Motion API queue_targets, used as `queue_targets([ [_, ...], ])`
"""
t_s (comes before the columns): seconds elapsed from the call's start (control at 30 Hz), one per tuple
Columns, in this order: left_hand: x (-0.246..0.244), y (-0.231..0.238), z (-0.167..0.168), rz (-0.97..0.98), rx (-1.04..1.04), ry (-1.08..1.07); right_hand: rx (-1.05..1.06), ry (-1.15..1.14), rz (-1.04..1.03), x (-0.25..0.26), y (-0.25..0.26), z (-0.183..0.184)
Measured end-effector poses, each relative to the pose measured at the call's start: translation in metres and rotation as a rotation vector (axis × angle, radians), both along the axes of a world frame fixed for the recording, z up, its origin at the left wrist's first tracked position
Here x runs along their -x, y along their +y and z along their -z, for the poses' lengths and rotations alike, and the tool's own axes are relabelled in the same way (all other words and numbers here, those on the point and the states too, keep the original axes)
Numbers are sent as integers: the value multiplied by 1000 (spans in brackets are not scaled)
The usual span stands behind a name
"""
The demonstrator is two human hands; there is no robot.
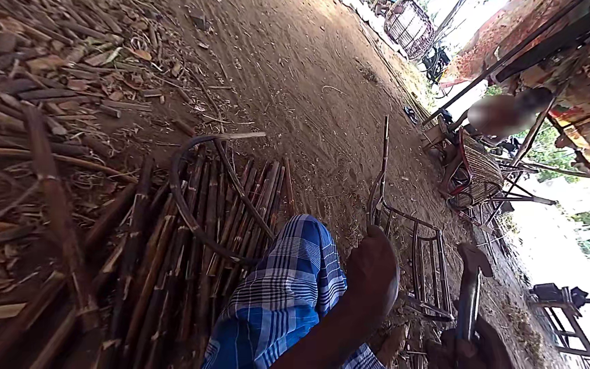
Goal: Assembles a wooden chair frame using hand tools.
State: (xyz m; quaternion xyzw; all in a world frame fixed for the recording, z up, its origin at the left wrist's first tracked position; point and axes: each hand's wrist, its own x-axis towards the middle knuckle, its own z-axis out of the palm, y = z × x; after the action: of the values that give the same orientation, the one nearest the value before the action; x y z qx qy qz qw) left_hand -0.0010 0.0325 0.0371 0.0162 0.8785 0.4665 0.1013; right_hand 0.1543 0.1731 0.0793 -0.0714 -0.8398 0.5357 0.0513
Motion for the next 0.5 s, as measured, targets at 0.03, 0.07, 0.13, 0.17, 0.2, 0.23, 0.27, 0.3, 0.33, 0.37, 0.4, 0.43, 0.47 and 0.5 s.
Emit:
queue_targets([
  [0.03, 0, 1, 0, 2, -8, -9, -55, -37, 28, 6, -3, -5],
  [0.07, -1, 2, 0, 5, -14, -21, -85, -82, 54, 13, -5, -10],
  [0.13, 1, 4, -1, 24, 5, -54, -97, -127, 31, 28, -9, -21],
  [0.17, 2, 5, -1, 34, 18, -70, -100, -97, -8, 37, -12, -26],
  [0.2, 2, 5, 0, 39, 26, -81, -90, -45, -51, 44, -16, -32],
  [0.23, 2, 4, 0, 39, 32, -81, -69, 7, -85, 51, -22, -38],
  [0.27, 2, 5, 2, 36, 32, -78, -40, 63, -116, 57, -29, -44],
  [0.3, 2, 6, 3, 25, 29, -67, -31, 122, -148, 63, -35, -47],
  [0.33, 2, 7, 4, 22, 29, -64, -75, 176, -173, 70, -37, -46],
  [0.37, 3, 7, 4, 19, 26, -68, -193, 213, -183, 79, -34, -41],
  [0.4, 4, 7, 3, 19, 25, -80, -375, 214, -172, 91, -25, -31],
  [0.43, 5, 7, 3, 26, 26, -97, -601, 137, -153, 103, -12, -19],
  [0.47, 5, 6, 3, 39, 22, -120, -784, -47, -132, 114, 2, -9],
  [0.5, 5, 6, 4, 53, 18, -144, -825, -257, -104, 126, 15, -5],
])
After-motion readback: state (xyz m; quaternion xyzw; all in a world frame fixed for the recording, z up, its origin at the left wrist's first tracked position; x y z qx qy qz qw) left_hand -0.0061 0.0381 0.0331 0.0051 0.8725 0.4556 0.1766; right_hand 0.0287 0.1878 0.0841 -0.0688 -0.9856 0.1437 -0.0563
